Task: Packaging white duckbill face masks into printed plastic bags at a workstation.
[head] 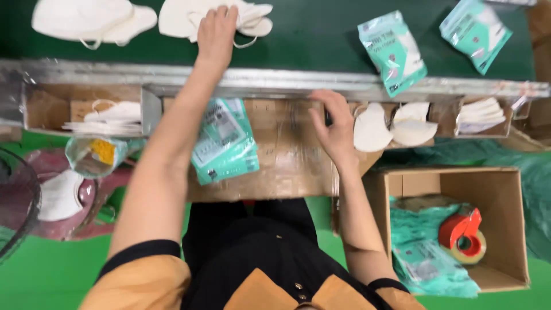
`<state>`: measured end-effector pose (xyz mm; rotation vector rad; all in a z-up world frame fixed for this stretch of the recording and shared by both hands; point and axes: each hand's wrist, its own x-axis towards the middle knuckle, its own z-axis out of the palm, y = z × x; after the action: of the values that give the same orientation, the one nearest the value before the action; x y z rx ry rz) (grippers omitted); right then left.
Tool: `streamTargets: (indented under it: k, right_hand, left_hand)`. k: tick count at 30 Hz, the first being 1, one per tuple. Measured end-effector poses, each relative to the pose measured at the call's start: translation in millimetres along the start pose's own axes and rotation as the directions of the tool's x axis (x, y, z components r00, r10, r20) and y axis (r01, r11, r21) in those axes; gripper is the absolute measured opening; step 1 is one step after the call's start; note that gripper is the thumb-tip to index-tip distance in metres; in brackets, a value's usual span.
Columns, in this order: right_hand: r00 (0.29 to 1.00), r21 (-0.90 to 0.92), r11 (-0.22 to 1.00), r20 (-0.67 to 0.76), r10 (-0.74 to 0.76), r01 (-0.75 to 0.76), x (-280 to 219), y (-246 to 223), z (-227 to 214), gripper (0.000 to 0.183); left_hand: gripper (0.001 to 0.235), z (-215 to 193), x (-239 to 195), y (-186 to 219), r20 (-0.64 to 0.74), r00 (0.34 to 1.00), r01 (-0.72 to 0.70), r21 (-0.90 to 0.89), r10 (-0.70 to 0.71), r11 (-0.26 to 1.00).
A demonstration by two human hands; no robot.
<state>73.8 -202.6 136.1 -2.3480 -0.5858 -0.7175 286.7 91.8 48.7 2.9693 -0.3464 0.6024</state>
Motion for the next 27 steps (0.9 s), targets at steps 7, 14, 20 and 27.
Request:
streamTargets:
  k: [7, 14, 20, 27]
  right_hand:
    - [0.951, 0.325, 0.897, 0.039, 0.306, -0.301, -33, -22, -19, 0.065]
    - [0.855, 0.531, 0.670, 0.300, 0.423, -0.518, -125, 30, -1, 0.052]
    - [0.811, 0.550, 0.596, 0.379, 0.446, -0.585, -141, 14, 31, 0.106]
    - [0.864, 0.685, 0.547, 0.266, 0.427, -0.482, -149, 3, 39, 0.114]
  left_hand:
    - [0.045, -131, -133, 120, -0.070, 0.836, -0.448, -0.660, 0.545, 0.603]
    - [0.132, -114, -204, 147, 0.075, 0.960, -0.042, -0.915, 0.271, 0.402]
    - [0.135, -40, -233, 171, 0.290, 0.921, 0.140, -0.868, 0.259, 0.476]
    - [0.132, -27, -236, 187, 0.348, 0.900, 0.250, -0.906, 0.263, 0.342]
